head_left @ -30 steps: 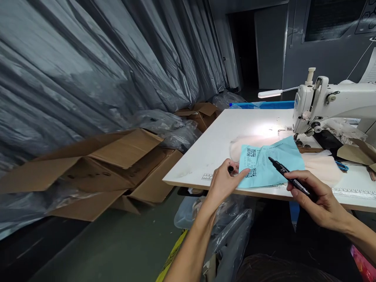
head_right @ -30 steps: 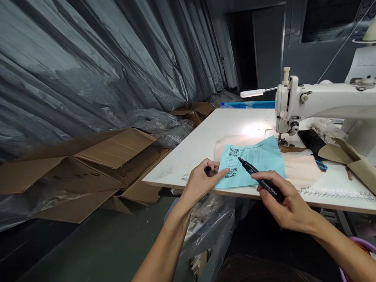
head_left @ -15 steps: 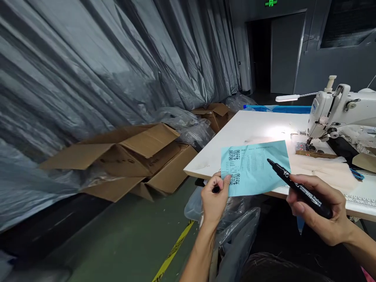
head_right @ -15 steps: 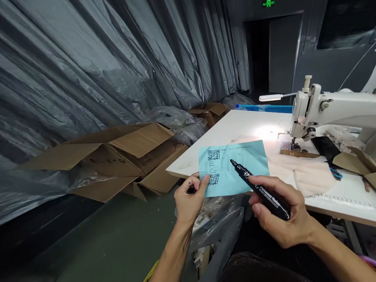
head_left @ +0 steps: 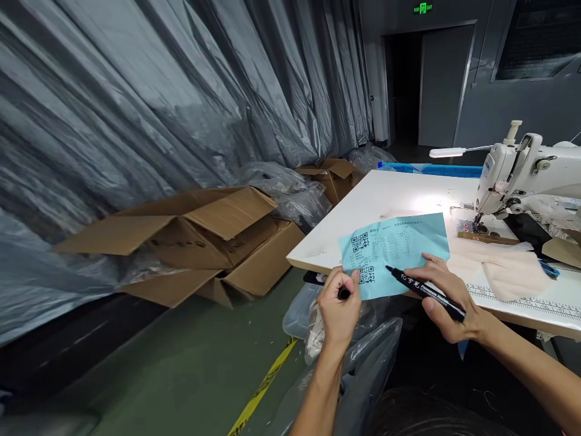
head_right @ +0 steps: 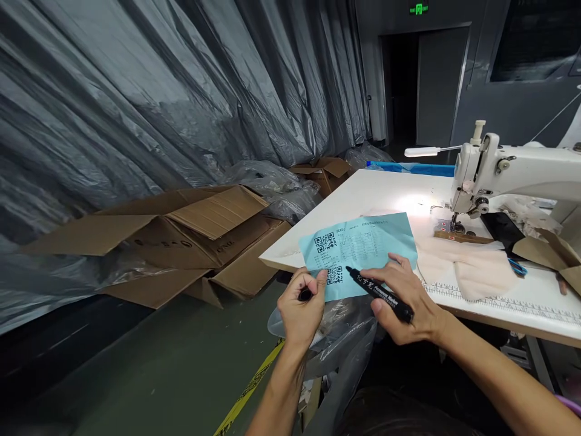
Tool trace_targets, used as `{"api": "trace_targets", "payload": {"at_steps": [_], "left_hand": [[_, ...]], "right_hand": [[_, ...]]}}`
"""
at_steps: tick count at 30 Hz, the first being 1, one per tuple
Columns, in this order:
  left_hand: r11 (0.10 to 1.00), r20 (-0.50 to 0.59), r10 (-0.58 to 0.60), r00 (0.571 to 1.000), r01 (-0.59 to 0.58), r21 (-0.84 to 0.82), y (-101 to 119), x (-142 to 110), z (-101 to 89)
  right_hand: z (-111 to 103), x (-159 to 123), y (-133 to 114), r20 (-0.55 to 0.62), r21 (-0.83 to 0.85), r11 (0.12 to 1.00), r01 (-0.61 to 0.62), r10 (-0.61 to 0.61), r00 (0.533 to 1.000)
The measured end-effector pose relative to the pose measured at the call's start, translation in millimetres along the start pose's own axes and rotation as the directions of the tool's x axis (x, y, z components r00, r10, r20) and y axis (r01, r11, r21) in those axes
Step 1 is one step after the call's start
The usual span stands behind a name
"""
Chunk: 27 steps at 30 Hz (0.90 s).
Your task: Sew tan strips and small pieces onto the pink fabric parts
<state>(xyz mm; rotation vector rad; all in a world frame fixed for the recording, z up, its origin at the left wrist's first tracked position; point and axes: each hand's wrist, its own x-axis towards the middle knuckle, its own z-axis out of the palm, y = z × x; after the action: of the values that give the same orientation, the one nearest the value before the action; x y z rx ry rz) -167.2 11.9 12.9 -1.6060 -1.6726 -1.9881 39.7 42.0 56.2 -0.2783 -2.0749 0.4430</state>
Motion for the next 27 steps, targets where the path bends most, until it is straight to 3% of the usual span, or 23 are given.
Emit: {"api": "trace_targets", "payload": {"at_steps": [5, 12, 27], "left_hand": [[0.996, -0.052, -0.076, 0.996, 0.074, -0.047, -2, -2, -1.0], [0.983, -0.024, -0.172, 0.985, 0.170, -0.064, 2, -2, -5.3], [0.986, 0.032, -0.167, 0.985, 0.168, -0.023, 17, 5, -18.2]], "right_hand": [[16, -13, 11, -0.044, -0.104, 0.991, -0.089, 0.085, 0.995], [24, -16, 11, -0.078, -0.144, 0.989, -0.031, 0.020, 0.997], [34, -14, 14, -0.063, -0.183, 0.983, -0.032, 0.021, 0.998]]}}
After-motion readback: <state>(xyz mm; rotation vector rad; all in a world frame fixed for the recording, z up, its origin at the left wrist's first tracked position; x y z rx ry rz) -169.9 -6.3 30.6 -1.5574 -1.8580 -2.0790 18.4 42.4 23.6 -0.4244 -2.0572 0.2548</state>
